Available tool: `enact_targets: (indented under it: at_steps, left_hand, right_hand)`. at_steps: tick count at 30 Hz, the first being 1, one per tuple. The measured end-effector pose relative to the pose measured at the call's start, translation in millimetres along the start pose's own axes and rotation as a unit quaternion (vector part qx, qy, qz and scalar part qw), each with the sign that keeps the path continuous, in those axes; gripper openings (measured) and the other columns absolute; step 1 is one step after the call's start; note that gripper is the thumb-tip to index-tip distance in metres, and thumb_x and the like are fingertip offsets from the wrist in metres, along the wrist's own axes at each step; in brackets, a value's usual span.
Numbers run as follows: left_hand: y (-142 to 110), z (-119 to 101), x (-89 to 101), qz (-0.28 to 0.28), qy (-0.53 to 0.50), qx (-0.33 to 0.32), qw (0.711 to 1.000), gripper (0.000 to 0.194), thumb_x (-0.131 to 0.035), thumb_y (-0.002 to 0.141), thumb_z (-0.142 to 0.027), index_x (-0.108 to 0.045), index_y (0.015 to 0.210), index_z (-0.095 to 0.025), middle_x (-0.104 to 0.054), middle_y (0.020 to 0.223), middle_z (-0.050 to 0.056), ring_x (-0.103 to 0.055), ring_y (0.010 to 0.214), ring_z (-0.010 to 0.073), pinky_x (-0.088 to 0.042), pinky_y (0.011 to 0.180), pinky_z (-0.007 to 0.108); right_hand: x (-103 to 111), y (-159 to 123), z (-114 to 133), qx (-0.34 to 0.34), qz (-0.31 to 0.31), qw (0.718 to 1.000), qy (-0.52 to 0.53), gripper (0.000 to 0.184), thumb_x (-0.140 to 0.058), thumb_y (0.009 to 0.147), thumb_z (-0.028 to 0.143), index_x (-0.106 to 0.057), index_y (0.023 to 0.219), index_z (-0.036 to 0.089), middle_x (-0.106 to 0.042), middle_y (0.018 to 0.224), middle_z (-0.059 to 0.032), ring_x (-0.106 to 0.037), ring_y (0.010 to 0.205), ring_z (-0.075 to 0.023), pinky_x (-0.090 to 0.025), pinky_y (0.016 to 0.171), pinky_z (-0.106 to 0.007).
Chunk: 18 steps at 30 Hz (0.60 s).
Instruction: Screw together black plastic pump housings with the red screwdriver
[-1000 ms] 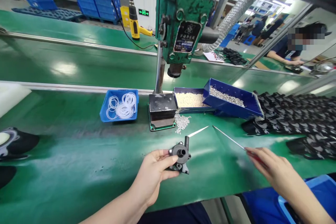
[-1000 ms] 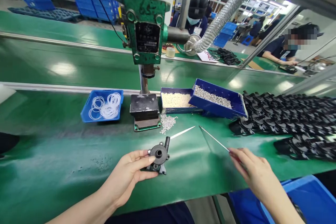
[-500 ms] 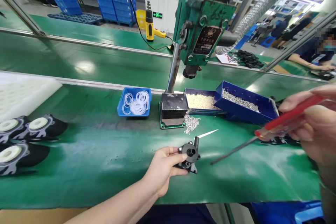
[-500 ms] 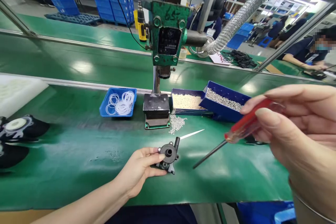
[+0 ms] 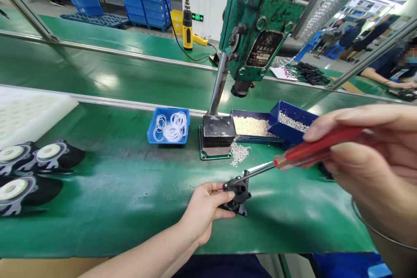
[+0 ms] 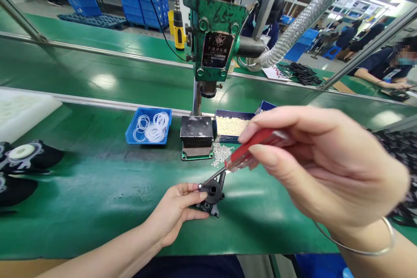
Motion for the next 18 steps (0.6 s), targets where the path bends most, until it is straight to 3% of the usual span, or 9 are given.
enact_targets:
  at_steps: [5,9,13,16,18]
  left_hand:
    - [0,-1,-0.1,0.006,-0.003,-0.005,1.0,0.035,-0.088,0.06,-0.026,-0.065,0.083,-0.012,-0.072,0.092,0.014,-0.069,0.089,0.0284,-0.059,0.07,0.039]
    - [0,0,-0.1,0.008,0.001,-0.001,1.0,0.034,-0.087,0.062,-0.026,-0.065,0.085,-0.012,-0.072,0.096,0.015,-0.069,0.092,0.0295,-0.059,0.071,0.039]
    - [1,0,0.2,0.005,0.002,-0.002,1.0,0.035,-0.087,0.062,-0.026,-0.066,0.086,-0.012,-0.072,0.096,0.015,-0.069,0.092,0.0298,-0.059,0.07,0.039]
    - [2,0,0.7,0.009,0.001,-0.006,1.0,0.034,-0.087,0.063,-0.026,-0.066,0.086,-0.012,-0.072,0.094,0.014,-0.068,0.09,0.0281,-0.059,0.07,0.038]
    - [2,0,1.1,0.01,-0.004,-0.006,1.0,0.033,-0.087,0.062,-0.027,-0.067,0.084,-0.012,-0.072,0.092,0.013,-0.068,0.089,0.0273,-0.059,0.07,0.038]
  right_hand:
    - [-25,-3,-8,0.064,0.013,0.997,0.043,0.046,-0.065,0.084,-0.005,-0.065,0.123,0.02,-0.071,0.101,-0.002,-0.074,0.085,-0.0146,-0.067,0.076,-0.023]
    - [-22,-2,-12,0.061,0.05,0.995,0.053,0.05,-0.063,0.084,-0.007,-0.063,0.125,0.021,-0.069,0.103,-0.0019,-0.073,0.089,-0.0155,-0.068,0.078,-0.026]
    - [-14,4,-9,0.048,0.128,0.99,0.021,0.046,-0.063,0.085,-0.006,-0.062,0.124,0.019,-0.066,0.108,-0.0046,-0.072,0.095,-0.0157,-0.066,0.081,-0.024]
    - [-13,6,-2,0.06,0.142,0.988,-0.004,0.042,-0.061,0.087,-0.004,-0.063,0.123,0.018,-0.067,0.105,-0.0053,-0.072,0.09,-0.0149,-0.065,0.076,-0.023]
    - [-14,6,4,0.064,0.137,0.988,-0.017,0.029,-0.065,0.089,0.004,-0.067,0.114,0.019,-0.07,0.099,-0.0051,-0.072,0.086,-0.0168,-0.064,0.07,-0.025]
Point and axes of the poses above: each hand's wrist, its own y-axis towards the middle knuckle, its own x-axis out of the back of the hand, z = x × y, the point moved 2 cm from there along y, towards the middle knuckle
